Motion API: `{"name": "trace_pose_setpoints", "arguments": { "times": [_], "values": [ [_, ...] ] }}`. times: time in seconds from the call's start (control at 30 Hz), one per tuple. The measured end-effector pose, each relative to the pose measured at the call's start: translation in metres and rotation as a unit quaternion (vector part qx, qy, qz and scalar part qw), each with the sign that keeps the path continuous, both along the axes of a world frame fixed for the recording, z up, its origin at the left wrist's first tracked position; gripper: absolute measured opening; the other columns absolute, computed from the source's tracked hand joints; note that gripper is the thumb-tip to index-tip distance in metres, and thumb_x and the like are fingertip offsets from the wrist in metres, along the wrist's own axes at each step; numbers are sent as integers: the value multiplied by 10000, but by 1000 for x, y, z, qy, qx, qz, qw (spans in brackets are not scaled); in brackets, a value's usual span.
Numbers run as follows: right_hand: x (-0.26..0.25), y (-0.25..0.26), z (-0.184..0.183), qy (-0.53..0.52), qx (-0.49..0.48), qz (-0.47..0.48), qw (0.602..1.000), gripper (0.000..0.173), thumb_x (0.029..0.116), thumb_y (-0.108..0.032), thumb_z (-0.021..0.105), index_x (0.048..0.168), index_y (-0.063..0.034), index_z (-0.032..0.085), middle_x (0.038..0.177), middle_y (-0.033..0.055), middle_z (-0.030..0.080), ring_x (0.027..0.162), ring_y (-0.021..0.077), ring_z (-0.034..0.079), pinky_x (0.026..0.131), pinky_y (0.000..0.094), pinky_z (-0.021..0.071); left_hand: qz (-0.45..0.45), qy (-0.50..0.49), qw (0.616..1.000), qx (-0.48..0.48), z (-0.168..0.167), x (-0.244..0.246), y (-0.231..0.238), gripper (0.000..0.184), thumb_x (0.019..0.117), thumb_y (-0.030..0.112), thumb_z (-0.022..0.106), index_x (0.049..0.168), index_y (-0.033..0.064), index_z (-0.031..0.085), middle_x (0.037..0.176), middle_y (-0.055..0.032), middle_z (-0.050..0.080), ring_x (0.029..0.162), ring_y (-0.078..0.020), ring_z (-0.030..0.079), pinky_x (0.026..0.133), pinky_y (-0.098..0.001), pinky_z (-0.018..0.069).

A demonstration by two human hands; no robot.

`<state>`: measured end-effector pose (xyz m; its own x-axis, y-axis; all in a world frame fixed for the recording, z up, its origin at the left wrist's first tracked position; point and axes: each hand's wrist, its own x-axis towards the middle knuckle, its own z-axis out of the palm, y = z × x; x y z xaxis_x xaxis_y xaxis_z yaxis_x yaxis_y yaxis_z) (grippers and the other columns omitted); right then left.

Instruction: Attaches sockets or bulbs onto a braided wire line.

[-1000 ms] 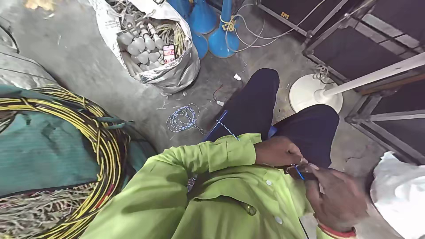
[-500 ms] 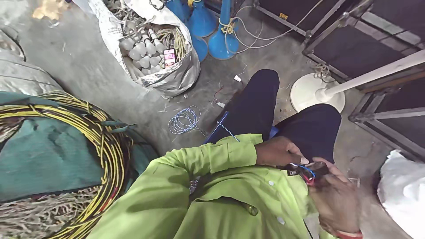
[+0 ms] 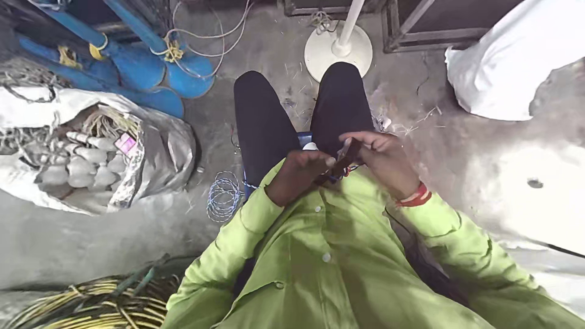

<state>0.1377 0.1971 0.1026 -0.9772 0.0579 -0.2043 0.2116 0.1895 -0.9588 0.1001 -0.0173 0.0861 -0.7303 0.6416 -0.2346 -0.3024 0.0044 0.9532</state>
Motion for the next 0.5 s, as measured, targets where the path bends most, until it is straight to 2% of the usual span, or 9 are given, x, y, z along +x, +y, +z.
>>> {"name": "trace_pose_setpoints", "arguments": {
  "times": [0.03,0.1,0.17,0.23,0.3,0.4,0.43,0.5],
  "values": [
    [-1,-2,1,-53,-41,-15,998,208,1030,-24,529,1137,0,706,867,22,727,701,61,673,656,242,592,0,1,1000,-3,0,0,0,184,1031,120,586,981,20,732,726,0,643,575,-32,532,515,-190,445],
    [-2,-2,-2,-111,-75,-25,991,223,1055,-84,510,1046,-14,721,792,13,704,633,61,638,595,234,564,-16,4,1000,-4,0,-1,-3,183,1032,100,575,1028,7,733,775,-5,675,618,-32,568,557,-190,483],
    [0,-3,-3,-134,-85,-33,987,258,1074,-136,496,999,-52,727,763,-16,695,588,35,604,543,203,529,-29,13,1000,-2,1,1,-5,167,1011,56,590,1086,-13,722,820,-19,695,650,-39,600,583,-195,517],
    [-1,-3,-5,-152,-96,-40,983,304,1079,-139,453,964,-62,724,765,-7,701,600,54,619,545,226,534,-29,42,999,-16,3,1,-2,136,964,14,649,1075,-28,714,840,-41,719,665,-59,635,601,-217,549],
    [-4,-1,-11,-178,-115,-41,976,323,1063,-99,416,943,-50,712,786,5,710,674,81,661,610,265,566,-21,94,994,-58,3,3,1,123,923,31,719,1035,-18,730,852,-58,738,682,-87,676,619,-254,589],
    [-8,-2,-12,-242,-141,-67,958,245,1046,-84,445,934,-99,663,770,-32,664,703,55,643,639,253,561,0,197,970,-139,1,6,4,133,874,93,785,978,18,748,890,-48,750,730,-93,714,661,-287,631],
    [-9,-2,-12,-263,-158,-74,949,223,1033,-75,452,927,-108,646,758,-33,652,688,55,636,622,248,553,4,229,961,-152,1,6,4,137,866,104,794,970,25,753,899,-42,748,748,-87,715,678,-283,633],
    [-11,-1,-12,-287,-197,-76,934,247,1027,-59,438,855,-105,610,658,-20,635,576,64,619,524,232,531,13,298,940,-167,0,8,5,134,867,126,796,960,34,770,898,-40,744,770,-84,712,699,-282,630]
  ]
}}
